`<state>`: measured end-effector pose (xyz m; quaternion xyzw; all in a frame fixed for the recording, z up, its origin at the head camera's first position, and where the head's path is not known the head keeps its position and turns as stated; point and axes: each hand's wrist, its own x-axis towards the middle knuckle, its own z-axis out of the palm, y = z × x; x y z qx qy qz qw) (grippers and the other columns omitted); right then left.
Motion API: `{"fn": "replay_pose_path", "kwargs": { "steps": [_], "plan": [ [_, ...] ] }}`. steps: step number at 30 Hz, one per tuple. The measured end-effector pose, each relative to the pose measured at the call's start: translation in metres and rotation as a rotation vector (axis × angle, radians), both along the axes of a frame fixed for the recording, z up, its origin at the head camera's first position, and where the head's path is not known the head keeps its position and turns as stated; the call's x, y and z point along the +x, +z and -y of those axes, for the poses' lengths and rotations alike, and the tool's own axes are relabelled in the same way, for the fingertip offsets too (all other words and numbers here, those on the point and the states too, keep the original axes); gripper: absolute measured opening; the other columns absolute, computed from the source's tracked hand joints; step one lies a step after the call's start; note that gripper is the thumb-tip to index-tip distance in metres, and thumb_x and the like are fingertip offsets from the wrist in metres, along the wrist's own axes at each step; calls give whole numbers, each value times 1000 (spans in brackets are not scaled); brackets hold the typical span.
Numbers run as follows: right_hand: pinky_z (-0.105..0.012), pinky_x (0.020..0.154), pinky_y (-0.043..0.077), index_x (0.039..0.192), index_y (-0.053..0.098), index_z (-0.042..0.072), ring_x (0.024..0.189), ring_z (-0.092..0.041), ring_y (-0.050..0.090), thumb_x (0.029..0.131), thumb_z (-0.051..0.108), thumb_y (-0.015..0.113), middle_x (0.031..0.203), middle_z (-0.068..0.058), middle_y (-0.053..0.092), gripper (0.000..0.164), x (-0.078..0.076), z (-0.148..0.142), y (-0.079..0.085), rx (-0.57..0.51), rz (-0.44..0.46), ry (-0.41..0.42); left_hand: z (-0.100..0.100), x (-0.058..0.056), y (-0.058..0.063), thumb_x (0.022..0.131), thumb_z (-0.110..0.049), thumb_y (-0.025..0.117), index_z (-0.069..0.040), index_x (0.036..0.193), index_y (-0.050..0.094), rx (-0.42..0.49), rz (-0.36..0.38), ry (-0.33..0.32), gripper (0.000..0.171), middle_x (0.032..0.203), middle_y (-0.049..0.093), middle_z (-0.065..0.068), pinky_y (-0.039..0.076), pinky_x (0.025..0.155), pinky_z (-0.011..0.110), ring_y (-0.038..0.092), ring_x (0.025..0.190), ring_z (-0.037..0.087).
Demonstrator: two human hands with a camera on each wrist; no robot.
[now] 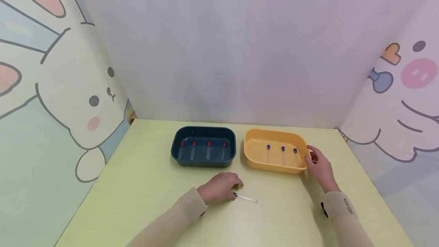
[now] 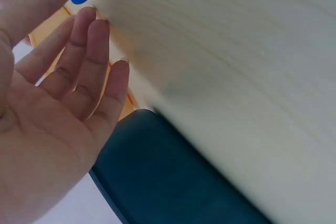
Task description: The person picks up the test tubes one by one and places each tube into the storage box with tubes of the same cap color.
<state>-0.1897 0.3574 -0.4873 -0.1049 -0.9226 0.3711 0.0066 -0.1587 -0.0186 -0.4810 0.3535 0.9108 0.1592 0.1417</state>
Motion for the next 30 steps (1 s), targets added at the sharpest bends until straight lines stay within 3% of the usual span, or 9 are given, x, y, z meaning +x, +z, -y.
{"fn": "replay_pose_path", "kwargs": {
  "steps": [5, 12, 25, 30],
  "plan": [
    [-59, 108, 49, 161, 30, 5, 127, -46, 52, 110, 25, 45, 146, -34, 47, 56, 0, -1, 0, 2, 7, -8, 3, -2, 1, 88, -14, 83, -22, 106, 82, -15, -80, -68, 20, 92, 68, -10, 49, 81, 17, 54, 82, 2],
    [-58, 108, 50, 161, 30, 5, 126, -46, 52, 110, 24, 45, 146, -33, 48, 56, 0, -1, 0, 1, 12, -19, 3, -5, 3, 89, -12, 81, -26, 98, 83, -35, -137, -69, 16, 95, 68, -9, 49, 82, 20, 59, 86, 5],
    [-58, 107, 50, 160, 31, 4, 126, -46, 53, 110, 25, 45, 146, -33, 48, 56, 0, -1, -1, 6, 4, -17, 3, -11, -3, 88, -6, 80, -27, 95, 83, 10, -127, -42, 22, 97, 65, -9, 49, 81, 20, 58, 91, 5],
    [-58, 107, 50, 160, 31, 4, 126, -46, 53, 110, 24, 46, 145, -33, 49, 56, 0, -1, -1, 9, 1, -8, 5, -12, -4, 89, -7, 79, -26, 104, 81, 15, -122, -25, 25, 101, 66, -8, 52, 85, 21, 59, 95, 5]
  ]
}}
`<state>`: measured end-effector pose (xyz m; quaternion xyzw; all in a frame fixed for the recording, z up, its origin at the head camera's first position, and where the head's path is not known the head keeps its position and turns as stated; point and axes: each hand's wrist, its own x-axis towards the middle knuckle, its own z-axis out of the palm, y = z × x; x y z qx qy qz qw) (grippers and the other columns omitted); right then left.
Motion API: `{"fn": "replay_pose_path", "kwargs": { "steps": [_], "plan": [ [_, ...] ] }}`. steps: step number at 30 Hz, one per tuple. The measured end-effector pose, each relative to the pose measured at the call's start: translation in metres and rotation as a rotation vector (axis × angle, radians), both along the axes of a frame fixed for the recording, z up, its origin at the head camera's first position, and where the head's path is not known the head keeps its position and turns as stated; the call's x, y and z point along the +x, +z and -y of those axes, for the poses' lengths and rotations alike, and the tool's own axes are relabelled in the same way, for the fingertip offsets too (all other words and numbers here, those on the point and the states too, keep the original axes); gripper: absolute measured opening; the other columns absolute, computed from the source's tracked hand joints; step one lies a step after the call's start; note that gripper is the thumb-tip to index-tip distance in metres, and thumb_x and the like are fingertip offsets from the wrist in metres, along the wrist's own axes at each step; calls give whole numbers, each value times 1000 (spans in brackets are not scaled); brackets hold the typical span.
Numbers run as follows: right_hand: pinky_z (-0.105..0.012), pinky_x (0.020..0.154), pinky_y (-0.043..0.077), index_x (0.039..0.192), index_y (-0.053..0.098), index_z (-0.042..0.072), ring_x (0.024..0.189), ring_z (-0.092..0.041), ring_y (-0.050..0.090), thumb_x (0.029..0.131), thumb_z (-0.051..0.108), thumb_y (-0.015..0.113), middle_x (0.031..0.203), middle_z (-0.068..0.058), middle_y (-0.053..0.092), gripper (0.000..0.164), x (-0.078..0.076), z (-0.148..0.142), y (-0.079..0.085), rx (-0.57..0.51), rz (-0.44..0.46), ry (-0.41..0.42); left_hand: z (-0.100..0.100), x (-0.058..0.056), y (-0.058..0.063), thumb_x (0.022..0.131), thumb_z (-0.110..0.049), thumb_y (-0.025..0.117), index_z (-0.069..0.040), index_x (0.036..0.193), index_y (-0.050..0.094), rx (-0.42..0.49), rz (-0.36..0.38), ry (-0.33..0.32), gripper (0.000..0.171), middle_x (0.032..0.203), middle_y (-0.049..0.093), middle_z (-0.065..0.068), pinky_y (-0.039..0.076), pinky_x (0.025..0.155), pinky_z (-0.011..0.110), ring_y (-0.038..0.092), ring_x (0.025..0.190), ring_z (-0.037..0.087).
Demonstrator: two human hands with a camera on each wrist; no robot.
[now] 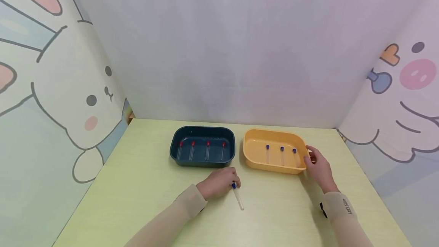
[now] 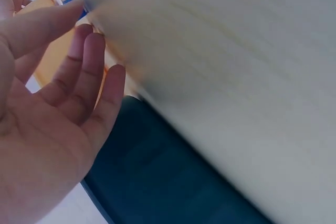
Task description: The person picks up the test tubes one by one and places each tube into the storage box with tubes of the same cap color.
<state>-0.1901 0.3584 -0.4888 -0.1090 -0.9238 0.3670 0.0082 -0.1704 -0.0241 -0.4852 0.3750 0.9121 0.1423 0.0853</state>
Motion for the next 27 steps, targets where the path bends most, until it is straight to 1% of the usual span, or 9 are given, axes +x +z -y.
{"fn": "replay_pose_path", "kwargs": {
  "steps": [5, 9, 13, 15, 17, 19, 22, 27],
  "plan": [
    [-59, 108, 50, 161, 30, 4, 125, -47, 52, 110, 25, 45, 145, -34, 47, 57, 1, 0, -1, -7, 8, -3, 3, 3, -1, 92, -12, 77, -21, 124, 74, -15, 57, 64, 33, 110, 67, -7, 54, 95, 23, 59, 98, 5],
    [-58, 107, 50, 160, 31, 4, 124, -46, 53, 110, 25, 45, 144, -33, 49, 56, 0, 0, -2, -4, -4, -2, 6, 9, 1, 87, -21, 83, -14, 130, 69, -39, 84, 103, 45, 114, 65, -4, 54, 99, 25, 57, 97, 7],
    [-59, 106, 51, 159, 33, 3, 124, -47, 55, 110, 23, 46, 142, -34, 50, 55, 0, 0, -1, 10, -29, 7, 9, 17, 2, 78, -41, 90, -7, 134, 65, -35, 80, 138, 70, 119, 62, 0, 53, 102, 28, 58, 104, 12],
    [-59, 106, 51, 159, 32, 3, 124, -47, 54, 110, 23, 45, 143, -34, 50, 55, 0, 1, 0, 10, -26, 9, 8, 21, 1, 73, -51, 91, -5, 135, 63, -33, 73, 154, 82, 121, 62, 2, 54, 102, 29, 58, 106, 14],
    [-59, 106, 51, 160, 32, 3, 125, -47, 54, 110, 23, 44, 143, -34, 49, 55, 0, 1, 1, 8, -22, 9, 7, 25, 1, 70, -58, 91, -4, 136, 62, -36, 64, 167, 90, 121, 61, 3, 55, 100, 30, 57, 105, 14],
    [-59, 106, 51, 160, 31, 3, 125, -47, 54, 110, 24, 44, 144, -34, 49, 56, 0, 1, 2, 5, -15, 9, 4, 28, 2, 68, -64, 90, -4, 135, 62, -50, 56, 177, 94, 118, 60, 3, 55, 98, 30, 56, 102, 14],
    [-59, 106, 51, 160, 31, 3, 125, -46, 54, 110, 24, 44, 144, -34, 49, 56, 0, 1, 1, 2, -12, 10, 0, 34, 5, 65, -70, 88, -4, 131, 63, -78, 38, 181, 96, 116, 60, 3, 55, 98, 30, 56, 102, 16],
    [-59, 106, 51, 161, 30, 4, 125, -46, 53, 110, 24, 44, 144, -34, 49, 56, 0, 2, 1, -4, -7, 13, -8, 39, 3, 66, -73, 85, -2, 131, 62, -117, 19, 185, 98, 119, 60, 6, 54, 103, 31, 56, 107, 19]
  ]
}}
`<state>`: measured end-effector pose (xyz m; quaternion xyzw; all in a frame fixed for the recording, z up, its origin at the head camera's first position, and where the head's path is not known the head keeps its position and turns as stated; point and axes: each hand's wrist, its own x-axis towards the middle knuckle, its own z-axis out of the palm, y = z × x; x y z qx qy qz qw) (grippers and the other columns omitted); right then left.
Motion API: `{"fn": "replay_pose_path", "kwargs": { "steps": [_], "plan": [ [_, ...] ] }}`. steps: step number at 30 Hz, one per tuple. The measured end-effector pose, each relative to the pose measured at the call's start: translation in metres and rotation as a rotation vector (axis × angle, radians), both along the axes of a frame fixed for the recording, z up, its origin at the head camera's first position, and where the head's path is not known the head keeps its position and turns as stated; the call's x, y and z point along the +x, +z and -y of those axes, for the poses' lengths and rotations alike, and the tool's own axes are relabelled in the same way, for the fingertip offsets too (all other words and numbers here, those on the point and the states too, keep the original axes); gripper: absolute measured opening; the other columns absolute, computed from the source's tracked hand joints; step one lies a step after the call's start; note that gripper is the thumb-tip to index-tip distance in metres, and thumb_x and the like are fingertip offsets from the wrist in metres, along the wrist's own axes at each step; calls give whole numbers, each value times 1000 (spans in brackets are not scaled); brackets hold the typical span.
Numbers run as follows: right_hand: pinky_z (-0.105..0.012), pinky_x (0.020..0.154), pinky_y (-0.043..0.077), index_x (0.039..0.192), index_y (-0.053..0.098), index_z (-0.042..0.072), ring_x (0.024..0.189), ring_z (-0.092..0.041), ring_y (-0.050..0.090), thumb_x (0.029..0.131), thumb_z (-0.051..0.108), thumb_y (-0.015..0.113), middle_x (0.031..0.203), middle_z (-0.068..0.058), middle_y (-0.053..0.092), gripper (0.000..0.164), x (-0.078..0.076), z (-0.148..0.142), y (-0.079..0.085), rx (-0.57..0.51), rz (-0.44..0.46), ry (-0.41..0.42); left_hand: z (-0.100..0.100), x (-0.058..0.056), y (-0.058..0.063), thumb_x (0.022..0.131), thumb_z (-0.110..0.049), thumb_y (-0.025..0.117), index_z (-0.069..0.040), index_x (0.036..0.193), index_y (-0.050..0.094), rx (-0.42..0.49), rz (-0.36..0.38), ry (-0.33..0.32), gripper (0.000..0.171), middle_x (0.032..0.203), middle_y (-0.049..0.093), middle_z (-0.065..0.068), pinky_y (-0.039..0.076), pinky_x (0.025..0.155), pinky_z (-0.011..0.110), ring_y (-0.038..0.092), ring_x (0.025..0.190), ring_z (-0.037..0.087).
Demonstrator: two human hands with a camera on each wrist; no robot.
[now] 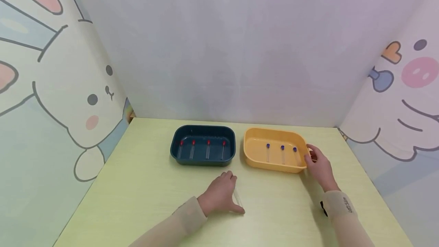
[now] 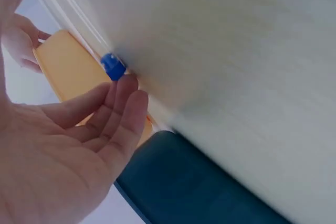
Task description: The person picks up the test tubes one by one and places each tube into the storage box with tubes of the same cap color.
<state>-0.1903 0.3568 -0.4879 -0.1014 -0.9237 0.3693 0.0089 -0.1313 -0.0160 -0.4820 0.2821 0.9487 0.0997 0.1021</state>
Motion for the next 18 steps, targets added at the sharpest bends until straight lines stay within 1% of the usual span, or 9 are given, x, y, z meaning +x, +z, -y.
{"fn": "replay_pose_path", "kwargs": {
  "steps": [4, 7, 13, 16, 18],
  "plan": [
    [-60, 104, 51, 158, 35, 2, 123, -48, 57, 109, 22, 46, 140, -35, 52, 54, 0, 0, 1, 19, -49, 11, -7, 3, -2, 67, -71, 85, -2, 130, 61, -11, -27, -2, 97, 120, 60, 6, 53, 103, 30, 56, 109, 19],
    [-60, 102, 52, 156, 37, 0, 121, -48, 58, 109, 19, 47, 137, -35, 54, 52, 0, 0, 1, 30, -77, 15, -13, 4, -3, 68, -69, 86, -2, 130, 61, -15, -40, -16, 95, 119, 59, 5, 53, 101, 29, 55, 107, 18],
    [-60, 102, 52, 157, 36, 1, 121, -48, 58, 109, 21, 47, 138, -35, 53, 53, 0, -1, 0, 33, -65, 16, -21, 5, -2, 71, -62, 88, -2, 131, 62, -13, -44, -54, 89, 114, 58, 4, 53, 95, 27, 52, 99, 15],
    [-60, 103, 52, 158, 35, 1, 122, -48, 57, 109, 22, 47, 139, -35, 53, 54, 0, -1, 0, 29, -52, 15, -24, 4, -1, 71, -61, 88, -3, 131, 63, 2, -60, -79, 87, 114, 59, 3, 53, 94, 25, 53, 99, 14],
    [-60, 104, 51, 158, 34, 1, 123, -48, 56, 109, 22, 46, 139, -35, 52, 54, 0, -1, 0, 28, -46, 13, -26, 3, 2, 71, -62, 87, -3, 132, 62, 15, -66, -92, 88, 116, 59, 3, 53, 96, 24, 54, 101, 13]
  ]
}}
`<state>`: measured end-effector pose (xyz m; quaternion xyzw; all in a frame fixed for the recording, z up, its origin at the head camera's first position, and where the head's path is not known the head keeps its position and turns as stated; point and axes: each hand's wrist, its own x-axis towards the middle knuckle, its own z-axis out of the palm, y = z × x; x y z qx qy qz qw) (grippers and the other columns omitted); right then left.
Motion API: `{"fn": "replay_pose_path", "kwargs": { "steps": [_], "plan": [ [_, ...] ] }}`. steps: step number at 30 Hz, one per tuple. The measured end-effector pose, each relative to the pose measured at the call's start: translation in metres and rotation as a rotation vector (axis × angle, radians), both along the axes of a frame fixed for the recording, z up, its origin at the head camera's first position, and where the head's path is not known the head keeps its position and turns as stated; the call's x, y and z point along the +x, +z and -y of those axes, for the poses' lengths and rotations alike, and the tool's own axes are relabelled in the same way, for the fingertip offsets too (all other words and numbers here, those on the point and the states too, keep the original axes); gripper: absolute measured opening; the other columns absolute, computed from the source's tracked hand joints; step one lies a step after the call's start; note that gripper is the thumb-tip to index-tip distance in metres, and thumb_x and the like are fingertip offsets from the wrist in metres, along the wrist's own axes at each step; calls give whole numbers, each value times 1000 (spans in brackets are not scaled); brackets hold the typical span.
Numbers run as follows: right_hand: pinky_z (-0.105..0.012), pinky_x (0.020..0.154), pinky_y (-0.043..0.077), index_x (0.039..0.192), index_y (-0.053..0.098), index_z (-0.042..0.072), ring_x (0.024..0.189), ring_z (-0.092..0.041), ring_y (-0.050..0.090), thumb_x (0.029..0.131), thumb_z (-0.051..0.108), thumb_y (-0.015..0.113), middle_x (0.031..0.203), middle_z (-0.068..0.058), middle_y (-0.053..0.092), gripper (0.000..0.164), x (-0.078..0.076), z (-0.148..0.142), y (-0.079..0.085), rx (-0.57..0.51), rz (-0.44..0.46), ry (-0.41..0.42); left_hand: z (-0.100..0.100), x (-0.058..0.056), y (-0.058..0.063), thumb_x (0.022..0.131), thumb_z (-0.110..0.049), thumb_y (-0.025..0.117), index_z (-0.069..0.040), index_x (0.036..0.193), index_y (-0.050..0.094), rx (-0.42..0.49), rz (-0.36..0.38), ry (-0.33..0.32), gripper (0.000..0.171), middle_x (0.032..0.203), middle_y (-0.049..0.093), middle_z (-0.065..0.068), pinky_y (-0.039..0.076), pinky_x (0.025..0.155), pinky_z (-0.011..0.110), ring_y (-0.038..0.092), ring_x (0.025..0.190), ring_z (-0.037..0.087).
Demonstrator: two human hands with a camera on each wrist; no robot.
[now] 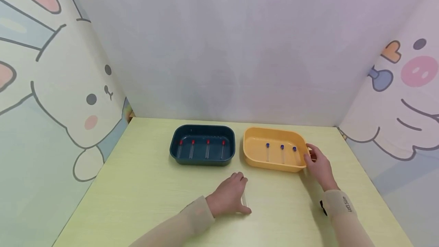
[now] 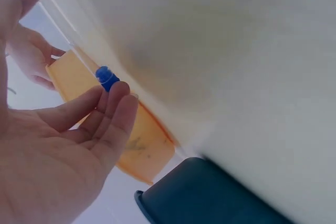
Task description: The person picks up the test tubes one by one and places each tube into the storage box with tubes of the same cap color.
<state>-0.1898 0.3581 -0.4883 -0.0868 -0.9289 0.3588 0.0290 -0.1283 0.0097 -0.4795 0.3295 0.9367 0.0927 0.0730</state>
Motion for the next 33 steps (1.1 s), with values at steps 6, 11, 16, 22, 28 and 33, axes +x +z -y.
{"fn": "replay_pose_path", "kwargs": {
  "steps": [6, 11, 16, 22, 28, 33],
  "plan": [
    [-60, 103, 52, 158, 35, 1, 123, -48, 56, 109, 21, 46, 139, -35, 52, 54, 0, -1, 1, 3, 1, -8, -7, -9, 16, 73, -65, 85, -7, 137, 60, 21, 10, -25, 89, 125, 60, 1, 53, 101, 24, 55, 110, 14],
    [-60, 103, 52, 158, 34, 1, 123, -48, 56, 109, 21, 46, 139, -35, 52, 54, 0, -1, 1, 1, 8, -12, -13, -19, 32, 74, -64, 85, -8, 138, 59, 42, 7, -29, 88, 132, 60, 0, 52, 104, 24, 55, 118, 14],
    [-59, 105, 51, 159, 33, 2, 123, -47, 55, 109, 21, 46, 141, -34, 51, 55, 0, -1, 0, -9, 26, -16, -16, -31, 47, 76, -64, 83, -9, 142, 58, 52, -1, -39, 89, 136, 59, 1, 52, 105, 24, 54, 119, 15],
    [-59, 105, 51, 159, 33, 1, 124, -47, 55, 109, 21, 46, 142, -35, 51, 55, 0, -1, -2, -7, 25, -11, -15, -48, 66, 79, -62, 82, -9, 147, 54, 100, 3, -33, 91, 142, 59, 3, 52, 107, 27, 56, 125, 16],
    [-60, 106, 50, 159, 33, 1, 125, -48, 55, 109, 21, 45, 142, -35, 51, 54, 0, 0, -3, -11, 12, -5, -16, -66, 81, 82, -57, 82, -9, 150, 51, 147, 37, -11, 89, 147, 57, 5, 51, 109, 30, 56, 129, 19],
    [-60, 106, 50, 158, 34, 1, 125, -48, 55, 110, 21, 45, 141, -35, 51, 54, -1, 0, -3, -7, 1, 1, -20, -80, 85, 83, -55, 82, -9, 152, 49, 170, 45, 2, 89, 149, 56, 5, 50, 111, 32, 55, 130, 20]
  ]
}}
